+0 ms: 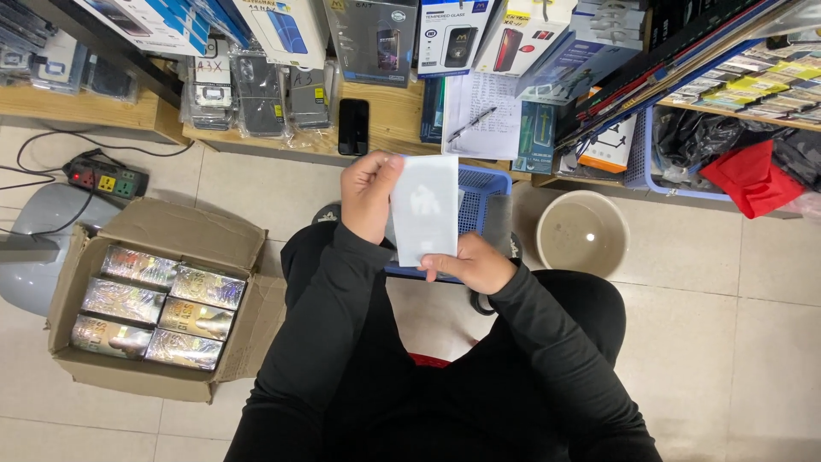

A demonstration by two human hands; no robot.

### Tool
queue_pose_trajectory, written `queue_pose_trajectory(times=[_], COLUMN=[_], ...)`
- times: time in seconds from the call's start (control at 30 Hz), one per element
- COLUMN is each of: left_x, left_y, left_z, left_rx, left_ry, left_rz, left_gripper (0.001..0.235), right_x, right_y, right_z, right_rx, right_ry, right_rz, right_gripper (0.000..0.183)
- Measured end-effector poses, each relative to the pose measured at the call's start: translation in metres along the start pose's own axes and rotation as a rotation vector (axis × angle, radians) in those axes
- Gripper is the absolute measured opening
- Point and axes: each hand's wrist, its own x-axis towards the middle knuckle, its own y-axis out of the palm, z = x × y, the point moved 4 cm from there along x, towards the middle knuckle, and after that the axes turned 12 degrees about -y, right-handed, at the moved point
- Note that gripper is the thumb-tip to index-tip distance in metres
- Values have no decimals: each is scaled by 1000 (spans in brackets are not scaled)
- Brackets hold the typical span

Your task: The person sits on a low stool and repeatedly picks up small white packets from a blue basket on their lap. They open each packet to reveal a black phone screen protector, inspect it, and place it back into the basket. The person continues this process with multiple packets.

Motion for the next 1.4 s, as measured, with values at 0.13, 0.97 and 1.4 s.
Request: queue_pose_trajectory(times=[0.13,0.97,1.4], left_x=[-3,-31,-40], left_y=[10,61,54], left_z=[2,28,20], left_rx=[-174,546,793], left_ry=[-36,-270,-329], left_rz=[40,449,259], left_gripper=[21,40,70], right_x=[-3,-29,12], right_y=[-7,-100,-70], right_z=[-10,-99,-152], right_rx=[-15,224,204], right_ry=[19,-124,54], right_rz=[-40,-751,-809], right_gripper=[28,19,23])
